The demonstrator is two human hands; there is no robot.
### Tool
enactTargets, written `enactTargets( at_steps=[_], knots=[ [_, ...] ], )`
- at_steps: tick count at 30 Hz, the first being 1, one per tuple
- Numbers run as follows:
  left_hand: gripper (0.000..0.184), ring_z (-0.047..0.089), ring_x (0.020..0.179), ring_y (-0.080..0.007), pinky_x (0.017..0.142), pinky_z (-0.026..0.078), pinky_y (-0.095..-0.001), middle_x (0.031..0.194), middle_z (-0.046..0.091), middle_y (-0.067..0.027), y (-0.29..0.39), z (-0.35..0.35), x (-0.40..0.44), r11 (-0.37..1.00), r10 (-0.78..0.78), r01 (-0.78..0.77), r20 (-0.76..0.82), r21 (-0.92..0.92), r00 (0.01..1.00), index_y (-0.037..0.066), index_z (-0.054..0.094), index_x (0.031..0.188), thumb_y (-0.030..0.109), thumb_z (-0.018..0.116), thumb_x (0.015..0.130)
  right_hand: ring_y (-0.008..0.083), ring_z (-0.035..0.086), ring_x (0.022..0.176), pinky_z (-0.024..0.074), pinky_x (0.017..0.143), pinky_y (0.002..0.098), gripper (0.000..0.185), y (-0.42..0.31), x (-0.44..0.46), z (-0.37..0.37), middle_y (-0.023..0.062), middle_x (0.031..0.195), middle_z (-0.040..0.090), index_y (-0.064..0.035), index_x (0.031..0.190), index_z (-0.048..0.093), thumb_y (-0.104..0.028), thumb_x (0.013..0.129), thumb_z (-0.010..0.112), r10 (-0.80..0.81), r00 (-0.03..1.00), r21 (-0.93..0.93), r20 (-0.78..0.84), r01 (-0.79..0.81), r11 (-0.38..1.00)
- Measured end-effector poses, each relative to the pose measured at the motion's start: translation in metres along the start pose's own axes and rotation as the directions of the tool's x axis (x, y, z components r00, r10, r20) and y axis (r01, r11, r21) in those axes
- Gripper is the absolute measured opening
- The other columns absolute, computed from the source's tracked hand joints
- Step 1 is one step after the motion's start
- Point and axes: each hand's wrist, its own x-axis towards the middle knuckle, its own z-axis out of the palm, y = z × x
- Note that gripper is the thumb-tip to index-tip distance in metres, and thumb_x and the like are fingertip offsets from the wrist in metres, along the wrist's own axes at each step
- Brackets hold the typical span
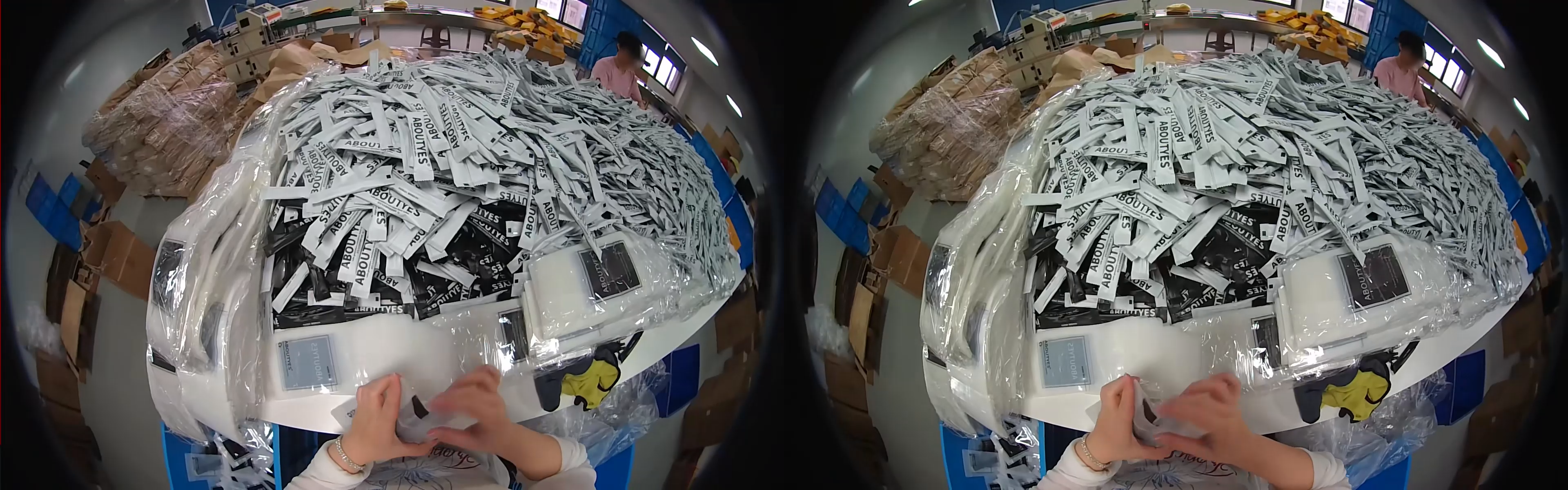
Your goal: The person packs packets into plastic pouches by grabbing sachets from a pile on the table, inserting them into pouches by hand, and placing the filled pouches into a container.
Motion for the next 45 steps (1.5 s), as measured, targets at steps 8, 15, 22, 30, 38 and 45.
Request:
enactTargets(
  at_steps=[8, 15, 22, 30, 38, 45],
  knots=[
    [0.100, 0.043, 0.104, -0.0349, 0.086, 0.037, -0.0386, 0.114, 0.042, -0.0202, 0.005, -0.031, 0.010, 0.948, -0.088, 0.174, 0.306, -0.267, 0.948, -0.006, 0.023, 0.129, 0.038, 0.077, 0.057, 0.0184, 0.053, 0.092, 0.0237, 0.095, 0.0477, 0.015, 0.023, -0.002, 0.001, -0.0008, 0.078, 0.057, -0.0105, 0.077, 0.056, -0.023, 0.076, 0.064, -0.108, 0.862, 0.119, 0.496, 0.056, 0.991],
    [0.045, 0.064, 0.073, -0.0188, 0.064, 0.050, -0.0266, 0.084, 0.065, -0.0100, 0.005, -0.029, -0.003, 0.822, -0.454, 0.494, 0.198, -0.282, 0.869, 0.008, 0.055, 0.109, 0.020, 0.072, 0.069, 0.0245, 0.046, 0.099, 0.0332, 0.086, 0.0418, 0.031, 0.001, 0.027, -0.001, 0.0050, 0.099, 0.052, -0.0090, 0.100, 0.055, -0.017, 0.073, 0.068, 0.050, 0.982, 0.098, 0.181, -0.068, 0.993],
    [0.021, 0.058, 0.075, -0.0089, 0.066, 0.047, -0.0235, 0.084, 0.064, -0.0061, 0.009, -0.024, -0.020, 0.429, -0.512, 0.534, 0.290, -0.729, 0.808, 0.000, 0.060, 0.097, 0.008, 0.063, 0.078, 0.0222, 0.056, 0.072, 0.0444, 0.061, 0.0284, 0.015, 0.006, 0.002, 0.019, 0.0093, 0.085, 0.059, -0.0008, 0.084, 0.062, -0.001, 0.070, 0.066, 0.221, 0.946, 0.367, 0.236, -0.298, 0.881],
    [0.034, 0.060, 0.082, -0.0171, 0.070, 0.046, -0.0262, 0.099, 0.061, -0.0114, 0.018, -0.014, -0.027, 0.752, -0.319, 0.225, -0.043, -0.620, 0.947, -0.002, 0.053, 0.111, 0.007, 0.059, 0.079, 0.0195, 0.057, 0.074, 0.0438, 0.061, 0.0297, 0.008, 0.029, -0.018, 0.025, 0.0071, 0.081, 0.062, -0.0036, 0.077, 0.064, -0.009, 0.073, 0.061, 0.273, 0.954, 0.373, 0.122, -0.299, 0.878],
    [0.037, 0.059, 0.083, -0.0241, 0.076, 0.047, -0.0319, 0.098, 0.062, -0.0087, -0.002, -0.101, -0.148, 0.725, -0.507, 0.623, 0.383, -0.295, 0.772, 0.011, 0.062, 0.104, 0.000, 0.056, 0.069, 0.0186, 0.058, 0.084, 0.0423, 0.071, 0.0297, 0.046, 0.002, 0.010, 0.040, 0.0043, 0.102, 0.060, -0.0066, 0.103, 0.058, -0.037, 0.068, 0.065, -0.301, 0.834, 0.280, 0.463, 0.185, 0.942],
    [0.106, 0.027, 0.125, -0.0344, 0.097, 0.022, -0.0537, 0.136, 0.022, -0.0248, -0.037, -0.135, -0.347, 0.025, -0.998, 0.885, -0.040, 0.466, 0.050, 0.000, 0.031, 0.129, 0.045, 0.079, 0.046, 0.0240, 0.058, 0.077, 0.0453, 0.067, 0.0319, 0.026, 0.014, 0.033, 0.005, 0.0066, 0.088, 0.062, -0.0051, 0.089, 0.061, -0.005, 0.064, 0.067, -0.058, 0.940, -0.018, 0.335, 0.068, 0.998]
  ],
)
